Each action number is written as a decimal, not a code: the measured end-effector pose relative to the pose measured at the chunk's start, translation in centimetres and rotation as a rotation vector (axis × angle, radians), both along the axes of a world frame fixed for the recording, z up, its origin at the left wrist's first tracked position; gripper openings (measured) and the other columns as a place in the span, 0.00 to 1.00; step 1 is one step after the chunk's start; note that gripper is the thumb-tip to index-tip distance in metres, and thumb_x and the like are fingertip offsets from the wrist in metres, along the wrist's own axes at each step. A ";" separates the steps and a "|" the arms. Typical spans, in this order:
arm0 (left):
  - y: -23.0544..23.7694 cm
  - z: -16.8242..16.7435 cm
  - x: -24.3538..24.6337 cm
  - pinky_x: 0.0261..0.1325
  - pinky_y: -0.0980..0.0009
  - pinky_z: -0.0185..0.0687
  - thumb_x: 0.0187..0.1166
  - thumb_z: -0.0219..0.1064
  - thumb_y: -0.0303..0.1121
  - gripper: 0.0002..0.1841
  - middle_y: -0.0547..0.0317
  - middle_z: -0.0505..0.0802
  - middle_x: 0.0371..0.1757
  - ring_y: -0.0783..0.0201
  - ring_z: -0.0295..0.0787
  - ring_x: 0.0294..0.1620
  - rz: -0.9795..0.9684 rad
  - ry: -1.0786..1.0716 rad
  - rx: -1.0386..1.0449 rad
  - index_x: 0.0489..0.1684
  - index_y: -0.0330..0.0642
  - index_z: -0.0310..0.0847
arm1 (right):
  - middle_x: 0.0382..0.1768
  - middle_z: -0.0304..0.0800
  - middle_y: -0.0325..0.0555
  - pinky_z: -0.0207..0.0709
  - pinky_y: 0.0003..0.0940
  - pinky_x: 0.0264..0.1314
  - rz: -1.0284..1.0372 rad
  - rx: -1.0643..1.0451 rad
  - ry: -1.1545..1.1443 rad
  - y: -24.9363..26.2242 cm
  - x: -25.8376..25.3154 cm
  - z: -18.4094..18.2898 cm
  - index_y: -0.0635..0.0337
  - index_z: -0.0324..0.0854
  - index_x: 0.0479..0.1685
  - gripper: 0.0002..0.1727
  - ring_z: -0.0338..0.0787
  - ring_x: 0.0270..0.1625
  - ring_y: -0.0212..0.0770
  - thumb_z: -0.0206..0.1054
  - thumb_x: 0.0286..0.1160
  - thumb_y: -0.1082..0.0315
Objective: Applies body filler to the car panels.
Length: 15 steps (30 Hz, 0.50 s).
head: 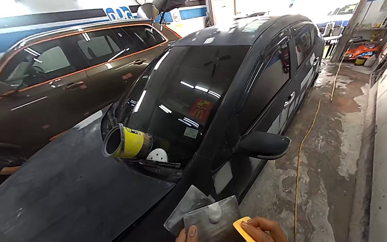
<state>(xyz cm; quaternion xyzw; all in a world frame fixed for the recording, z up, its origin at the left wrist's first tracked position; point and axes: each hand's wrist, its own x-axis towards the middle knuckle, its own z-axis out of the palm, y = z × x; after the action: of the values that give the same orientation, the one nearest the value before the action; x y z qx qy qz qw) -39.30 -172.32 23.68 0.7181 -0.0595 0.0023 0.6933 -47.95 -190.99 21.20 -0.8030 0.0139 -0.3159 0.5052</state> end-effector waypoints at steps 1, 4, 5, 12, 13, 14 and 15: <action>-0.3 0.2 -0.1 0.60 0.69 0.86 0.91 0.53 0.31 0.13 0.66 0.92 0.41 0.74 0.90 0.47 -0.001 -0.001 -0.002 0.49 0.34 0.83 | 0.57 0.89 0.54 0.77 0.42 0.71 -0.016 -0.071 0.008 0.1 0.2 -0.1 0.50 0.91 0.63 0.17 0.85 0.65 0.47 0.59 0.84 0.69; -1.3 0.6 -0.3 0.58 0.71 0.84 0.91 0.54 0.31 0.12 0.67 0.90 0.39 0.76 0.88 0.46 0.003 -0.012 0.003 0.47 0.35 0.83 | 0.58 0.90 0.49 0.74 0.47 0.70 -0.058 -0.203 0.031 0.4 0.7 -0.4 0.41 0.90 0.65 0.22 0.84 0.66 0.49 0.58 0.82 0.71; -1.6 0.7 -0.4 0.58 0.72 0.84 0.90 0.54 0.31 0.12 0.67 0.90 0.39 0.76 0.88 0.46 0.008 -0.019 0.006 0.46 0.34 0.84 | 0.58 0.90 0.48 0.74 0.47 0.70 -0.074 -0.228 0.036 0.5 0.9 -0.5 0.39 0.90 0.65 0.22 0.84 0.65 0.49 0.58 0.81 0.71; -3.3 1.0 -0.7 0.58 0.71 0.82 0.91 0.54 0.31 0.13 0.64 0.89 0.38 0.74 0.87 0.46 -0.010 -0.074 0.058 0.46 0.32 0.83 | 0.57 0.90 0.47 0.72 0.48 0.69 -0.101 -0.266 0.070 0.2 1.4 -0.5 0.35 0.91 0.65 0.23 0.83 0.64 0.49 0.59 0.81 0.72; -3.5 1.0 -0.7 0.57 0.71 0.83 0.90 0.55 0.31 0.13 0.64 0.89 0.38 0.74 0.87 0.46 -0.009 -0.079 0.073 0.46 0.32 0.83 | 0.57 0.90 0.46 0.71 0.48 0.69 -0.099 -0.263 0.077 0.2 1.5 -0.5 0.35 0.91 0.65 0.23 0.82 0.64 0.49 0.59 0.81 0.72; -3.7 1.1 -0.7 0.57 0.71 0.82 0.90 0.55 0.32 0.13 0.63 0.89 0.37 0.74 0.86 0.45 -0.008 -0.082 0.089 0.45 0.31 0.84 | 0.57 0.90 0.46 0.71 0.48 0.69 -0.097 -0.264 0.083 0.1 1.5 -0.6 0.36 0.91 0.65 0.23 0.82 0.65 0.49 0.59 0.80 0.72; -3.9 1.1 -0.7 0.55 0.71 0.82 0.90 0.55 0.32 0.13 0.64 0.89 0.36 0.74 0.86 0.44 -0.008 -0.085 0.104 0.45 0.31 0.84 | 0.58 0.90 0.46 0.71 0.49 0.69 -0.096 -0.270 0.090 0.1 1.5 -0.6 0.36 0.91 0.65 0.23 0.82 0.64 0.49 0.59 0.80 0.72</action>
<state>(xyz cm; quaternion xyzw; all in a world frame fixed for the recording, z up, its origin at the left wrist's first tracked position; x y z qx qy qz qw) -40.01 -176.24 24.78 0.7521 -0.0921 0.0269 0.6520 -46.40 -190.94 20.59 -0.8754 0.0321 -0.3025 0.3758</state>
